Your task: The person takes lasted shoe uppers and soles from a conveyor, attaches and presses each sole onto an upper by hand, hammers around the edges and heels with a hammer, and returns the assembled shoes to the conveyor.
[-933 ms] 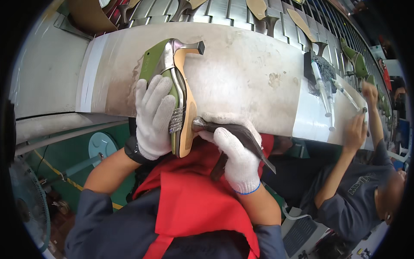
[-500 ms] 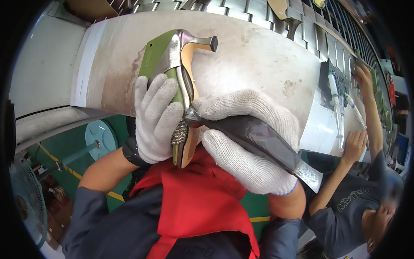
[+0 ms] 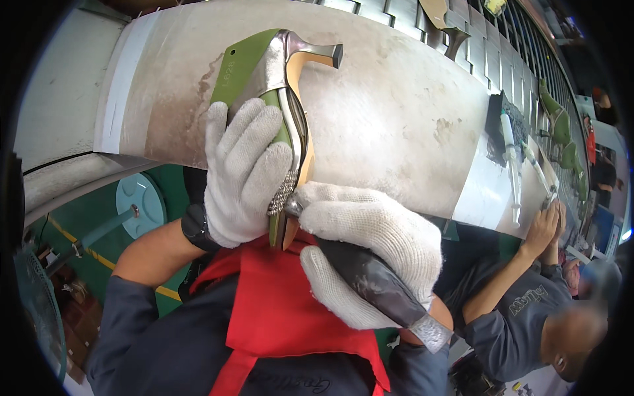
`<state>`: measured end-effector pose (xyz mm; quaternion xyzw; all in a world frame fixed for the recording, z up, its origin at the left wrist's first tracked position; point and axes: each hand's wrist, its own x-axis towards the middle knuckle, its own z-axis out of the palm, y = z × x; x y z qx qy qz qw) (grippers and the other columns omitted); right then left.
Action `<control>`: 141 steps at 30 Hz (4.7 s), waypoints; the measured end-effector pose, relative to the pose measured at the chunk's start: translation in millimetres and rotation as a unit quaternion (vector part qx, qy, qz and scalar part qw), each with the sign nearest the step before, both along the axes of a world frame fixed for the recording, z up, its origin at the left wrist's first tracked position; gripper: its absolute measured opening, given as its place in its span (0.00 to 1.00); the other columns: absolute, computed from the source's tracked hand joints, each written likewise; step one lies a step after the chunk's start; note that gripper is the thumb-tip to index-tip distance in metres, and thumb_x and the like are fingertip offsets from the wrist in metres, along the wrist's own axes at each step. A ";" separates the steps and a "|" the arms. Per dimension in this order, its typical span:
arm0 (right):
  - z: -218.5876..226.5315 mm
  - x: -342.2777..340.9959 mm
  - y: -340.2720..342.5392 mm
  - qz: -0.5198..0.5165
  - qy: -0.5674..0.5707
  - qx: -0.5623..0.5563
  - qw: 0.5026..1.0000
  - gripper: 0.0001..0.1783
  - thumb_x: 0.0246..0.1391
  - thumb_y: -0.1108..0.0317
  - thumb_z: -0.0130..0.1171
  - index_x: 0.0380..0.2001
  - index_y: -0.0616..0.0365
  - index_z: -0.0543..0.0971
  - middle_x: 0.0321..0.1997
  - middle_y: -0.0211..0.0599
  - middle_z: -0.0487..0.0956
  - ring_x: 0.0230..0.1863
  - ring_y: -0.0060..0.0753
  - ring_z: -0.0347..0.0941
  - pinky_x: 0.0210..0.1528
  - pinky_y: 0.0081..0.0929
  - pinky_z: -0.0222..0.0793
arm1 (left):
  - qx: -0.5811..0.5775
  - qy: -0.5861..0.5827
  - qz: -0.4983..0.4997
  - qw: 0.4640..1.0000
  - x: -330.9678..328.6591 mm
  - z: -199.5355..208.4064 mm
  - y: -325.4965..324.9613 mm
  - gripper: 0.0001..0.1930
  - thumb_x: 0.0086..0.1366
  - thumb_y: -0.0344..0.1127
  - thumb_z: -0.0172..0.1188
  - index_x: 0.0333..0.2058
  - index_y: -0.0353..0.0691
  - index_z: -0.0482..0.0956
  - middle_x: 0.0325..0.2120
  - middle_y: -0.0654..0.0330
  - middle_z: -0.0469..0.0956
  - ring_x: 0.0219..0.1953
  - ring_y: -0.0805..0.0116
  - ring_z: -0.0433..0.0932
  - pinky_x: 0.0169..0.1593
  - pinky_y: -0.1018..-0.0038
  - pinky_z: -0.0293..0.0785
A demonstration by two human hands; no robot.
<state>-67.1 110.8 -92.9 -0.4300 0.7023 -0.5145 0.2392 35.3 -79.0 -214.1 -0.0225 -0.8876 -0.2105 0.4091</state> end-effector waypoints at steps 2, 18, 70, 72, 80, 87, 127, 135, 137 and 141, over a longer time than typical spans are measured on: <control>5.1 7.1 -1.4 -0.032 0.047 -0.008 0.998 0.17 0.53 0.82 0.71 0.48 0.67 0.85 0.50 0.57 0.89 0.53 0.48 0.90 0.58 0.36 0.84 | -0.001 -0.001 0.006 1.000 -1.7 1.2 2.0 0.26 0.61 0.33 0.67 0.59 0.42 0.76 0.61 0.43 0.78 0.66 0.40 0.78 0.77 0.31 0.49; 8.7 -14.1 -10.1 -0.150 -0.191 0.050 0.969 0.23 0.58 0.69 0.68 0.52 0.73 0.77 0.57 0.66 0.85 0.58 0.56 0.85 0.67 0.48 0.80 | -0.001 0.002 0.015 1.000 1.3 -7.5 3.2 0.25 0.67 0.32 0.69 0.61 0.48 0.72 0.57 0.48 0.77 0.60 0.42 0.82 0.77 0.26 0.51; 9.3 -3.1 18.7 -0.280 -0.144 -0.260 0.913 0.38 0.72 0.44 0.59 0.60 0.77 0.75 0.54 0.65 0.84 0.49 0.55 0.86 0.55 0.46 0.84 | 0.000 -0.032 0.029 0.999 -7.1 6.1 12.2 0.19 0.64 0.33 0.68 0.53 0.47 0.76 0.61 0.47 0.78 0.66 0.42 0.78 0.78 0.28 0.47; 8.1 -10.2 30.6 -0.187 -0.142 0.103 0.966 0.32 0.74 0.51 0.56 0.59 0.77 0.76 0.57 0.65 0.84 0.55 0.56 0.85 0.59 0.47 0.82 | 0.000 -0.004 0.031 1.000 -12.9 3.9 15.5 0.20 0.64 0.32 0.67 0.55 0.45 0.76 0.62 0.46 0.77 0.67 0.42 0.78 0.79 0.30 0.46; 9.9 -33.4 -8.2 -0.109 0.010 0.019 0.994 0.20 0.74 0.67 0.54 0.56 0.76 0.79 0.53 0.60 0.87 0.51 0.49 0.88 0.57 0.39 0.83 | -0.011 0.010 0.020 1.000 -10.9 0.0 12.0 0.27 0.66 0.31 0.66 0.64 0.42 0.73 0.67 0.44 0.75 0.71 0.40 0.74 0.80 0.29 0.45; -7.3 -23.7 9.4 -0.074 -0.218 -0.114 0.966 0.15 0.64 0.81 0.66 0.53 0.68 0.82 0.56 0.54 0.87 0.51 0.38 0.88 0.55 0.36 0.84 | -0.023 0.027 0.006 0.999 -10.0 3.5 11.6 0.27 0.69 0.38 0.68 0.63 0.40 0.72 0.67 0.40 0.74 0.73 0.37 0.71 0.81 0.30 0.42; -21.1 -209.2 -126.0 -0.216 0.439 0.002 0.872 0.37 0.58 0.76 0.67 0.71 0.40 0.77 0.77 0.53 0.71 0.76 0.60 0.69 0.75 0.44 0.71 | 0.015 -0.137 -0.022 0.990 -23.3 45.4 -29.7 0.24 0.53 0.36 0.78 0.49 0.37 0.86 0.48 0.51 0.88 0.52 0.48 0.86 0.56 0.55 0.82; -48.8 -248.6 -152.6 -0.079 0.500 0.331 0.797 0.12 0.57 0.75 0.63 0.43 0.55 0.89 0.50 0.49 0.85 0.53 0.55 0.85 0.58 0.46 0.81 | 0.004 -0.141 -0.035 0.989 -26.8 45.7 -31.4 0.24 0.54 0.36 0.78 0.49 0.37 0.86 0.47 0.49 0.88 0.51 0.47 0.86 0.55 0.55 0.82; -41.0 -231.7 -133.7 -0.222 0.381 0.094 0.893 0.10 0.61 0.66 0.67 0.42 0.58 0.87 0.47 0.53 0.85 0.48 0.54 0.85 0.52 0.46 0.82 | 0.025 -0.153 -0.040 0.987 -26.2 50.5 -33.3 0.22 0.57 0.33 0.76 0.50 0.35 0.86 0.47 0.48 0.88 0.51 0.46 0.86 0.56 0.55 0.82; -32.3 -171.3 -75.5 -0.262 0.274 0.000 0.926 0.11 0.57 0.64 0.73 0.41 0.56 0.87 0.39 0.46 0.85 0.41 0.49 0.83 0.45 0.44 0.80 | 0.297 -0.288 -0.026 0.910 -33.1 73.8 -48.5 0.18 0.66 0.30 0.70 0.54 0.31 0.85 0.46 0.51 0.88 0.52 0.60 0.87 0.56 0.66 0.82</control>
